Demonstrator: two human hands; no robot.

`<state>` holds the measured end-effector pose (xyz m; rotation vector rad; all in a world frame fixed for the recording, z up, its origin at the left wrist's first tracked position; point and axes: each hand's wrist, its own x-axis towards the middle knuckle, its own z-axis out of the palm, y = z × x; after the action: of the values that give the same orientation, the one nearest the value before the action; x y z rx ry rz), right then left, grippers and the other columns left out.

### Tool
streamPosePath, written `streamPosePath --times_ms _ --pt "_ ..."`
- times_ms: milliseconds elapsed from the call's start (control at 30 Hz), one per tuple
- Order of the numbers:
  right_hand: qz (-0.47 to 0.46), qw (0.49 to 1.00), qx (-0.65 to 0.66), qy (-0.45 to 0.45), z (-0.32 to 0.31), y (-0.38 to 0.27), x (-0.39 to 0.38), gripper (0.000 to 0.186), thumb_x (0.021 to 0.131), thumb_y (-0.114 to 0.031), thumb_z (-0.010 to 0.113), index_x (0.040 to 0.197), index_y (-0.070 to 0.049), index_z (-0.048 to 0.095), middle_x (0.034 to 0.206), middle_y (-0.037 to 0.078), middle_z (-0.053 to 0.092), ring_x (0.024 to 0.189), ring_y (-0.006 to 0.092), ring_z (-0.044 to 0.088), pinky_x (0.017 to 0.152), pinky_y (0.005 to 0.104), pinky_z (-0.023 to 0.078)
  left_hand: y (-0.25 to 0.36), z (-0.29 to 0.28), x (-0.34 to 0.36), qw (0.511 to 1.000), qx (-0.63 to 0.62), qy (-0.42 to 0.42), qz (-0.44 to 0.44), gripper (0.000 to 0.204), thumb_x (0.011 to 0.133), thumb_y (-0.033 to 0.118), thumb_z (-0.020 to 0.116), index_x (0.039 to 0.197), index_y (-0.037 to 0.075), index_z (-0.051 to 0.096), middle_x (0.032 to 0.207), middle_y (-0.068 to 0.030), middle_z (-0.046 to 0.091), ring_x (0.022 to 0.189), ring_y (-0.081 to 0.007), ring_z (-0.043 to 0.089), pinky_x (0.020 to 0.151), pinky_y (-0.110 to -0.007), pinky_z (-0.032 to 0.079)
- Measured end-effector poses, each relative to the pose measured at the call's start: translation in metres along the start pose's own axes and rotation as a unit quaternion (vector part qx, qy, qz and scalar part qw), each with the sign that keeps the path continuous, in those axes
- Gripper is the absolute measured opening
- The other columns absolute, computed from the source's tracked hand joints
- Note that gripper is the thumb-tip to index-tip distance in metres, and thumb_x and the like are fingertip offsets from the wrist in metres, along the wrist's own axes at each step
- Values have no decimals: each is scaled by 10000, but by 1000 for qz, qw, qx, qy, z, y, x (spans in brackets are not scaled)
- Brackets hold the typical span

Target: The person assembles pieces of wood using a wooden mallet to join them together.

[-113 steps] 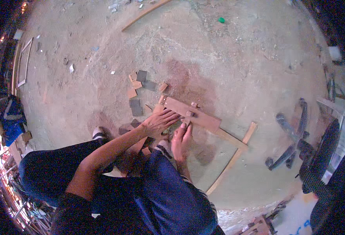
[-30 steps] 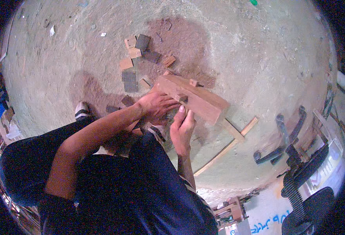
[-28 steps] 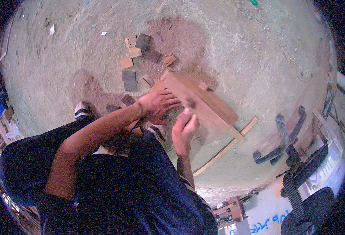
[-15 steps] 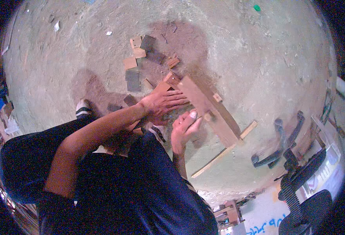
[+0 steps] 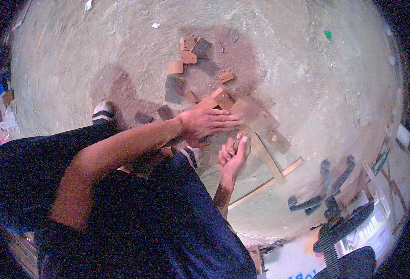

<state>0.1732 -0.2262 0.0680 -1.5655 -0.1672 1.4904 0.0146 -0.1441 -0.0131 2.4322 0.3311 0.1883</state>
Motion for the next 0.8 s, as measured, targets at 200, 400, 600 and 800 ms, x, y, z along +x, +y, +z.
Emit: streamPosePath --times_ms 200,400,600,800 --pt "-46 994 -80 61 8 4 4 273 1079 -412 421 1045 -142 452 611 -52 285 422 34 211 351 212 176 -2 5 0 999 -23 23 15 1085 661 441 698 1530 -44 266 1648 -175 191 1546 -271 131 1278 -399 63" --pt "-68 977 -189 64 15 11 12 254 1077 -389 439 1028 -140 427 623 -39 335 427 40 264 364 223 209 -2 6 -2 999 -33 -25 -2 1096 637 431 696 1526 -48 269 1649 -177 190 1544 -278 143 1277 -410 79" --pt "-103 981 -95 132 16 14 9 280 1070 -390 456 983 -128 405 637 -38 368 450 49 301 389 216 252 -4 10 -3 994 -55 87 23 1043 634 420 718 1489 -50 350 1633 -172 240 1540 -287 157 1276 -427 92" --pt "-83 969 -218 79 15 16 8 350 1059 -421 471 912 -121 368 612 -21 363 425 70 300 375 235 258 -4 13 -2 998 -59 -34 -9 1163 601 405 771 1547 -20 243 1648 -176 203 1540 -273 165 1273 -420 124"
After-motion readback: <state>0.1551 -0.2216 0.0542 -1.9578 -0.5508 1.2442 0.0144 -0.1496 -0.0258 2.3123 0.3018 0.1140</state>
